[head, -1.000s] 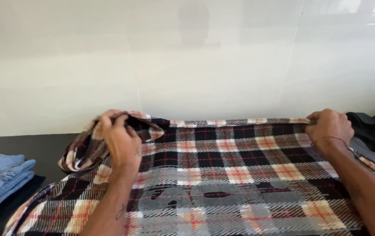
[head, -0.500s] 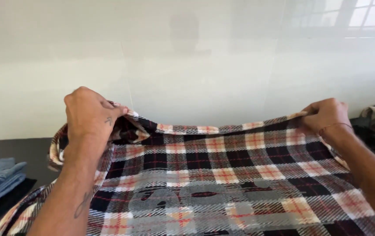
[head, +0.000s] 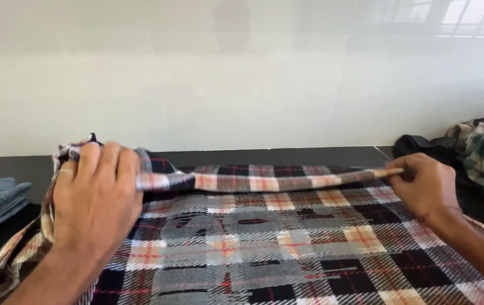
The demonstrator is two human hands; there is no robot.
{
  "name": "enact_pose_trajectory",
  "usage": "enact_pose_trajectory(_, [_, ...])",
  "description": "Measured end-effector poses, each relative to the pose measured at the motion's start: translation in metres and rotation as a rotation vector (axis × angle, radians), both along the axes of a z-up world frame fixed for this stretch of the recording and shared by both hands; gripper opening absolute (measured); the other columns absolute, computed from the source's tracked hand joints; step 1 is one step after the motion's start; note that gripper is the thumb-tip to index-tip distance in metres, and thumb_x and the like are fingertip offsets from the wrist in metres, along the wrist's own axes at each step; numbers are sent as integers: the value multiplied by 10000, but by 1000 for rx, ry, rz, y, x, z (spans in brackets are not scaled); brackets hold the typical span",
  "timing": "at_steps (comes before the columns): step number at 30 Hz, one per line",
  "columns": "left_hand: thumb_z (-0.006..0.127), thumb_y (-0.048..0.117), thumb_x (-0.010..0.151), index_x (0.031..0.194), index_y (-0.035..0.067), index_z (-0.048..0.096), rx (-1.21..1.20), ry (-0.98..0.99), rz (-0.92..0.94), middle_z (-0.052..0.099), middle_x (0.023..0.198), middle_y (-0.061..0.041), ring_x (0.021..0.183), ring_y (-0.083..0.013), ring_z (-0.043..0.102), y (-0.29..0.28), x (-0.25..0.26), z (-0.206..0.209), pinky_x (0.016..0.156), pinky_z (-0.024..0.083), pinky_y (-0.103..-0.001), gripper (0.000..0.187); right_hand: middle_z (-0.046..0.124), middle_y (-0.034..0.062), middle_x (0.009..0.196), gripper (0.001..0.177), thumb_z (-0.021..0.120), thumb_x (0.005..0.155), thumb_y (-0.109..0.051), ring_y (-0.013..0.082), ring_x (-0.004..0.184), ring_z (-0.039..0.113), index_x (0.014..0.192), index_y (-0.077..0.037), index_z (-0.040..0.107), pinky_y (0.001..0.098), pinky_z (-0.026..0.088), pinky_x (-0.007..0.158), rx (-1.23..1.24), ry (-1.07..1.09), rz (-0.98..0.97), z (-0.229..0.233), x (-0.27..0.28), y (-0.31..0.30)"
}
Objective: Folding a plaid button-down shirt on a flat surface.
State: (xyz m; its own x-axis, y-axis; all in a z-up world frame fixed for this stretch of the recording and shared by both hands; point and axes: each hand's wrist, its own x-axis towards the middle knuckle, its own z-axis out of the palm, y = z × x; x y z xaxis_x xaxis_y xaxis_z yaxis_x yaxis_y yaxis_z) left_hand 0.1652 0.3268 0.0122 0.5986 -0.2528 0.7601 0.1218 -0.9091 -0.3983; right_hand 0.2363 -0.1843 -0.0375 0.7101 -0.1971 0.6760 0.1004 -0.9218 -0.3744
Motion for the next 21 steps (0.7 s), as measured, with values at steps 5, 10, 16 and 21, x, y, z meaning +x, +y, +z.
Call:
enact_pose_trajectory(5, [703, 317, 751, 1291, 162, 658, 84, 221, 166, 714, 936, 20, 1076, -190, 579, -13, -11, -6, 949, 451, -410, 564, 754, 88, 1006, 190, 720, 816, -48, 242, 829, 749, 996, -63, 777, 370, 590, 790, -95, 21, 41, -5, -32, 11])
enact_pose_trajectory(10, [676, 316, 866, 1428, 108, 551, 231, 523, 196, 695, 1123, 5, 1188, -199, 513, -24, -13, 4, 1023, 373, -393, 611, 750, 102, 1033, 209, 694, 832, -23, 299, 878, 738, 1028, -65, 756, 396, 578, 815, -167, 21, 2, -8, -41, 20])
enact_pose_trajectory(16, [665, 260, 738, 1308, 37, 603, 503, 282, -408, 618, 1301, -76, 1254, -257, 539, 10, 12, -32, 1069, 438, -424, 615, 715, 133, 1049, 234, 654, 815, 10, 352, 951, 696, 1033, -38, 725, 423, 555, 842, -243, -158, 61, -6, -39, 14])
enact_pose_trajectory(21, [620, 205, 871, 1167, 75, 678, 297, 274, -659, 681, 1233, -79, 1177, -293, 660, 19, 7, -43, 839, 541, -440, 329, 690, 129, 1059, 223, 677, 801, -52, 326, 945, 690, 1020, -45, 714, 415, 557, 844, -158, -52, 28, -19, -25, -2])
